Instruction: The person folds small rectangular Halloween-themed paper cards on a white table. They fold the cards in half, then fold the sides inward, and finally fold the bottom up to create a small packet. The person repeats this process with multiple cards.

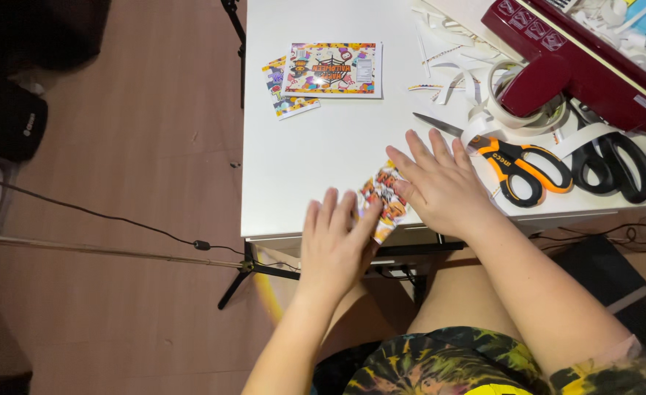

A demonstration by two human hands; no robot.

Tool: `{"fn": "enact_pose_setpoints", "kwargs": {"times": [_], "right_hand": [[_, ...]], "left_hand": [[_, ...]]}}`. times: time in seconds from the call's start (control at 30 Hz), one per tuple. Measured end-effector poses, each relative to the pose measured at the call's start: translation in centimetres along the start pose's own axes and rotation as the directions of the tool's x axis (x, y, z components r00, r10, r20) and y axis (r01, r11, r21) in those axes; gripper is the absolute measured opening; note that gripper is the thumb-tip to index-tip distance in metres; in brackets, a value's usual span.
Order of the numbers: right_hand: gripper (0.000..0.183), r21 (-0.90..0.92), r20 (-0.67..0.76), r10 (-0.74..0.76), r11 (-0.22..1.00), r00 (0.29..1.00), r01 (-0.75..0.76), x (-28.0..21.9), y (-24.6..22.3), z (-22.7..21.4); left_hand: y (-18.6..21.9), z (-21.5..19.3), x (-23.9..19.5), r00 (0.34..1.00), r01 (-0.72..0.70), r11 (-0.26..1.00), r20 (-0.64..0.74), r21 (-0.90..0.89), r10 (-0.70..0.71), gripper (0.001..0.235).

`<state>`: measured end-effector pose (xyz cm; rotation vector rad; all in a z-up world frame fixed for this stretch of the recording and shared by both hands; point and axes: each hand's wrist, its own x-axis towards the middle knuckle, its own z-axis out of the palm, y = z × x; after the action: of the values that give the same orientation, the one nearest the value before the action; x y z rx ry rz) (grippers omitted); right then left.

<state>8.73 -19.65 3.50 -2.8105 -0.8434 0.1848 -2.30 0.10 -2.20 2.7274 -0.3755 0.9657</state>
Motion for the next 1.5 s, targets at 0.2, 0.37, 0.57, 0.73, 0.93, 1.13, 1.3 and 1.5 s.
{"fn": "enact_pose_setpoints", "kwargs": {"times": [0.2,0.37,0.57,0.73,0.93,1.13,1.3,1.5], "right_hand": [[0.055,0.141,-0.093,0.021,0.990,0.995,-0.008,0.0,0.3,0.0],[0.054,0.284,-0.332,-0.051,0.947,0.942,0.151,0.0,3.3,3.1],[0.041,0.539,-0.456,0.026,0.804,0.890,0.252,-0.7,3.6,3.1],[0.046,0.697,-0.477,0.051,0.631,0.877,0.342,-1.0,3.0,3.0],[0.043,0.819,-0.486,-0.047,0.323,0.873,0.474,0.5,3.2,5.1],[0.022,0.833,-0.408,-0.058,0.384,0.911,0.398,1.5,2.8,4.4],[0.017,0.850,-0.409,-0.070,0.335,0.910,0.408,1.3,3.9,5.0],[0.016,0.878,-0.404,-0.035,0.267,0.914,0.398,1.2,3.6,4.7]], "left_hand": [[0.9,1.7,-2.2,0.954,-0.027,0.999,-0.298,0.039,0.038,0.022],[1.4,1.2,-1.7,0.940,-0.050,0.996,-0.333,0.073,0.072,0.020],[0.4,1.1,-1.7,0.943,0.097,0.965,-0.289,-0.242,-0.167,0.021],[1.5,-3.8,1.4,0.626,0.477,0.215,0.157,-0.852,-0.764,0.010],[2.5,-2.0,2.0,0.536,0.334,-0.282,0.428,-0.899,-0.728,0.017],[2.1,-1.3,1.4,0.627,0.423,-0.309,0.521,-0.852,-0.579,0.042],[0.6,0.9,-0.3,0.564,0.482,-0.258,0.522,-0.837,-0.640,0.027],[1.3,-0.3,0.4,0.547,0.544,-0.189,0.516,-0.817,-0.659,0.026]]}}
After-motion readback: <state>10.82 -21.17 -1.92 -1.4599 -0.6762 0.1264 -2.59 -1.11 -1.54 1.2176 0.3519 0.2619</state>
